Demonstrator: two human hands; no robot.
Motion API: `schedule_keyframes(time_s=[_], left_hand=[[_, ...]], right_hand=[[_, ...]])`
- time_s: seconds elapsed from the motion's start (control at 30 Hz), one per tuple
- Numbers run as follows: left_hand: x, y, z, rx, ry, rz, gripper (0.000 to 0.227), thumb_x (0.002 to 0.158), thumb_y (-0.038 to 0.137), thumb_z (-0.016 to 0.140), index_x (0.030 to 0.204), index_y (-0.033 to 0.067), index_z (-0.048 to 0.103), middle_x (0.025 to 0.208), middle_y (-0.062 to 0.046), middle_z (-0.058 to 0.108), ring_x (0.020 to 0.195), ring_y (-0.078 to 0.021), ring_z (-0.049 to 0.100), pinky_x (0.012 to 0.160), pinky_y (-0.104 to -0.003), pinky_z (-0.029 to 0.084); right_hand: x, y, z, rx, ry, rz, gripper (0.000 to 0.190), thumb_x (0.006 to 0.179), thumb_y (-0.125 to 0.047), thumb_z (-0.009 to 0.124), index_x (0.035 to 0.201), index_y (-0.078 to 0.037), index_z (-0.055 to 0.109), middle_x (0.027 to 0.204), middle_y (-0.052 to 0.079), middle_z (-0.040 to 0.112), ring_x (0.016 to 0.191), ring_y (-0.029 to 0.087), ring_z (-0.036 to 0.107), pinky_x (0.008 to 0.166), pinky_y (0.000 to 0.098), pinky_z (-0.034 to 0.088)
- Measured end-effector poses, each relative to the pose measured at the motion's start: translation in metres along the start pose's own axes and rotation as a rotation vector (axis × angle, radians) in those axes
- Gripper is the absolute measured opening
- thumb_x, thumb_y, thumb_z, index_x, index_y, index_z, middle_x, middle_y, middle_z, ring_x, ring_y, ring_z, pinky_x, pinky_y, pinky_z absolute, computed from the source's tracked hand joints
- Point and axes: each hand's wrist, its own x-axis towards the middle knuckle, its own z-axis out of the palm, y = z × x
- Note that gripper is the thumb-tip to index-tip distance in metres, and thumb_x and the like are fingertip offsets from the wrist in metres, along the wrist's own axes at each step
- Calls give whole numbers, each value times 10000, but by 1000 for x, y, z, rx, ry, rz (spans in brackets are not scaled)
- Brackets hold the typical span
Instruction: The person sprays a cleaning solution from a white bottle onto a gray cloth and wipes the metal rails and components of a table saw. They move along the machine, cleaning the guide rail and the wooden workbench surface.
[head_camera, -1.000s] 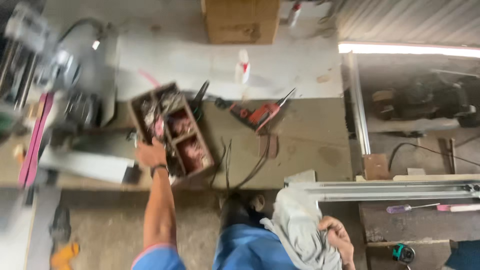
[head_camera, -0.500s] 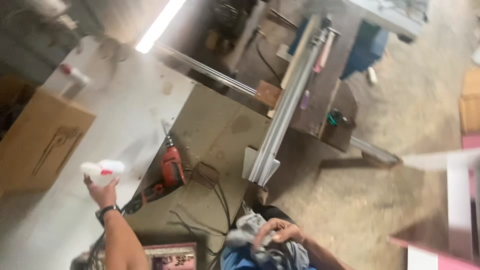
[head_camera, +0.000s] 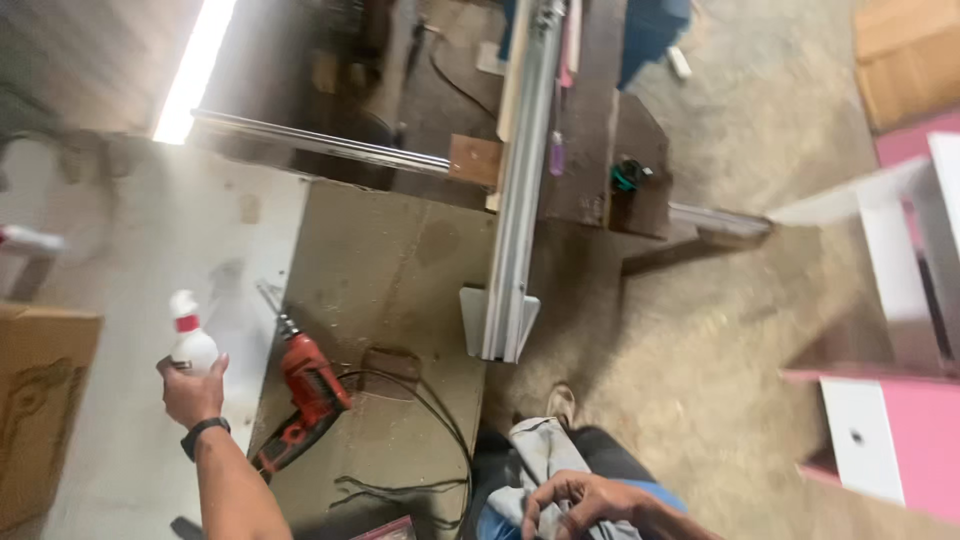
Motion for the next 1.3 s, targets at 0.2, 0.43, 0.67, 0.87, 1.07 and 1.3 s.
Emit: schedule_keyframes(time_s=[0.2,0.43,0.67,0.87,1.07,1.3], left_hand=[[-20,73,-32,-636,397,73,728,716,-151,766,1310,77,413,1241,-259,683,1055,-399,743,869,-563,688],[-106,130,-97,-1019,201,423,731,992,77,715,1592,23,300,1455,-275,421,1172,-374,454,943,-548,443],[-251,265,-69,-1354,-89,52,245,888,-13,661,1109,87,630,1055,-21,719,856,-240,710,790,-460,656],[-407,353,-2,-1457,-119,-111,173,871,71,740,1020,27,662,835,-149,726,693,-313,731,699,-462,630],[-546,396,30,-1547,-198,-215,507,826,61,644,1319,31,532,855,-249,712,755,-351,693,764,-488,590],[-614,453,48,-1302,-194,-25,460,795,122,611,1234,11,535,795,-209,689,716,-333,704,734,-399,538]], right_hand=[[-17,9,21,-41,341,46,871,651,70,452,1490,-144,554,1548,8,557,1287,48,554,837,76,429],[-27,-55,52,-455,367,-224,954,629,-107,540,1563,-96,352,1594,82,444,1462,185,425,1201,297,281],[-136,-32,32,-275,408,-498,1061,653,-10,523,1634,-110,131,1597,117,349,1315,165,403,1036,262,302],[-278,56,-52,-131,561,-498,961,639,-417,644,1509,-33,507,1271,107,587,1075,150,475,856,288,312],[-407,101,-111,-40,396,-366,713,546,-106,646,1239,7,772,1154,189,766,1090,243,717,950,316,525],[-493,85,-180,-177,251,-386,968,566,-221,677,1507,-55,521,1549,125,552,1486,224,435,1232,361,256]])
